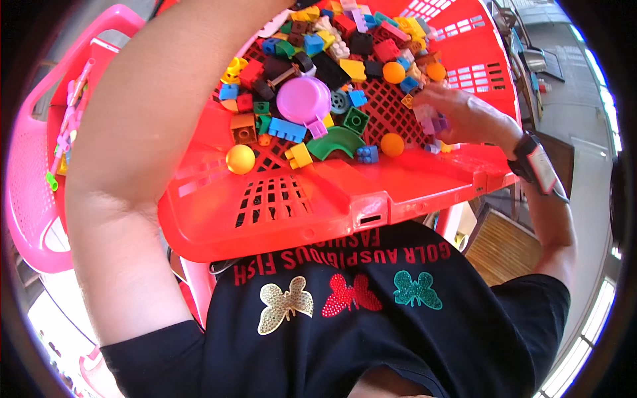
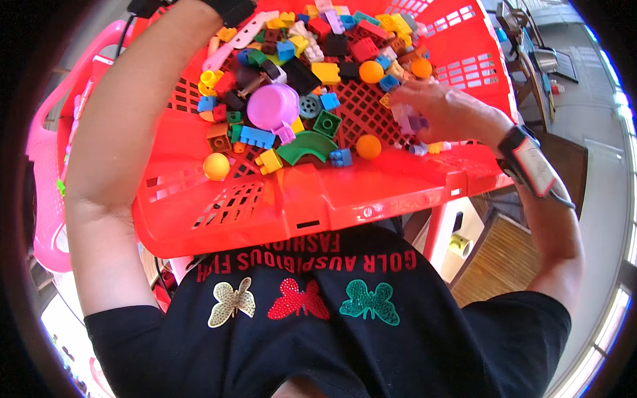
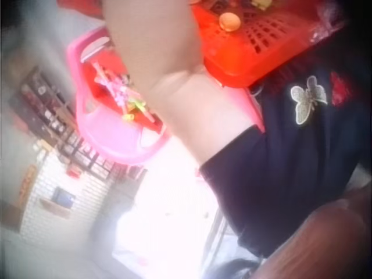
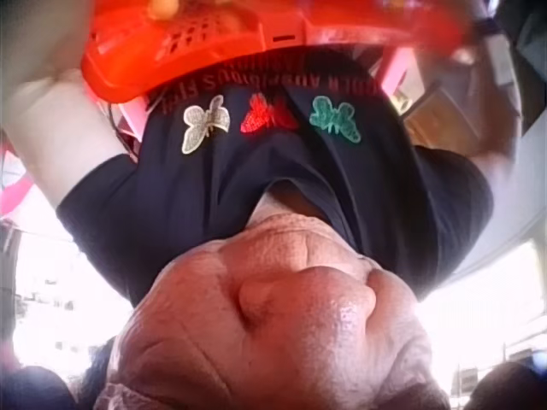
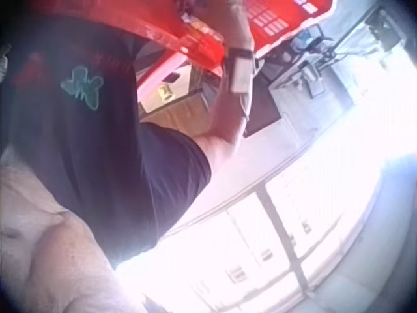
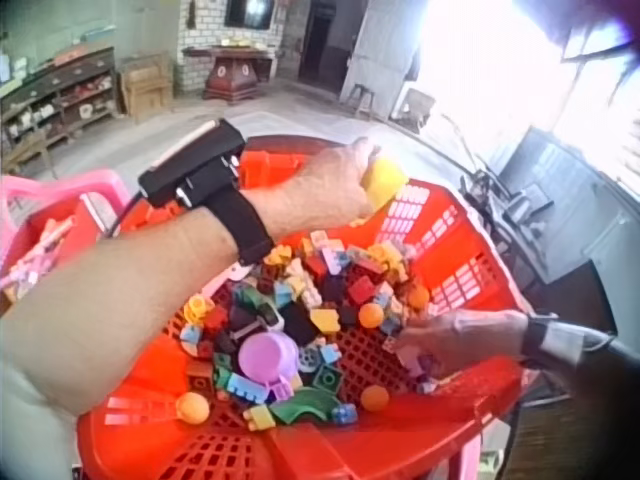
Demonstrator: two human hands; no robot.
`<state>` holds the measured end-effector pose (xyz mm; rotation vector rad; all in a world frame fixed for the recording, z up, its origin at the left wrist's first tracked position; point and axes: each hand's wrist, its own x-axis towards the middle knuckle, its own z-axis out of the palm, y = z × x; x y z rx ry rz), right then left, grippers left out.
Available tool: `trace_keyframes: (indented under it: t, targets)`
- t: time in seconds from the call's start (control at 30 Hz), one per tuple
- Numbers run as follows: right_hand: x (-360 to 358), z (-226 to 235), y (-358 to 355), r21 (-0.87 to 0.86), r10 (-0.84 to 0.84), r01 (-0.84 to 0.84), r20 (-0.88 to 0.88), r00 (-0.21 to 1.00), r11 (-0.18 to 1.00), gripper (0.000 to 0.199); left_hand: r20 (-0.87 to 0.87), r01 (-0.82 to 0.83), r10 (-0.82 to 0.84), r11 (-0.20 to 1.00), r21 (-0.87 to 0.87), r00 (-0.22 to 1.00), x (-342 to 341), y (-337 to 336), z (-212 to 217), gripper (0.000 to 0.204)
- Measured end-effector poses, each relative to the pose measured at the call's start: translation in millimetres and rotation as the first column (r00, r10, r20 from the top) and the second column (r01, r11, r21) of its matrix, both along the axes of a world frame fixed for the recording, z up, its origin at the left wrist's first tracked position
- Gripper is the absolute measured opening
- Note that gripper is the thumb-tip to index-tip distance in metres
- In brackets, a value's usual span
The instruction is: The recorder is picking up and connecting various colorful plastic building blocks from a red basket on a table.
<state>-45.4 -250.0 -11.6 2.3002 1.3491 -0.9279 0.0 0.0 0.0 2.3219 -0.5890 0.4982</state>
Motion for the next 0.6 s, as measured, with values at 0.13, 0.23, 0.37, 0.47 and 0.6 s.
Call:
trace_keyframes:
  t: [0.13, 0.23, 0.37, 0.47, 0.6]
  targets:
    - [29.4, 29.7, 20.6, 0.505, -0.268, 0.43, -0.362, 0.893, 0.748, 0.057, 0.044, 0.046, -0.032, 0.937, -0.347, 0.999, 13.3, 6.7, -8.9, 0.052]
    - [50.5, 56.2, 44.4, 0.821, -0.08, 0.357, -0.36, 0.929, 0.446, 0.058, -0.157, -0.037, -0.084, 0.766, -0.642, 0.984, 15.8, 9.9, -6.9, 0.037]
    - [61.0, 55.1, 56.8, 0.689, 0.052, 0.724, -0.725, 0.687, 0.035, 0.054, -0.388, -0.154, -0.195, 0.693, -0.705, 0.901, 10.0, 8.6, -16.1, 0.048]
    - [57.9, 50.1, 52.1, 0.574, 0.169, 0.818, -0.803, 0.572, -0.042, 0.054, -0.455, -0.148, -0.262, 0.711, -0.688, 0.851, 7.5, 8.6, -4.4, 0.042]
    - [68.1, 38.7, 39.2, 0.546, 0.161, 0.837, -0.823, 0.545, -0.046, 0.049, -0.61, 0.07, -0.294, 0.929, -0.363, 0.736, 7.1, 11.7, -18.9, 0.041]
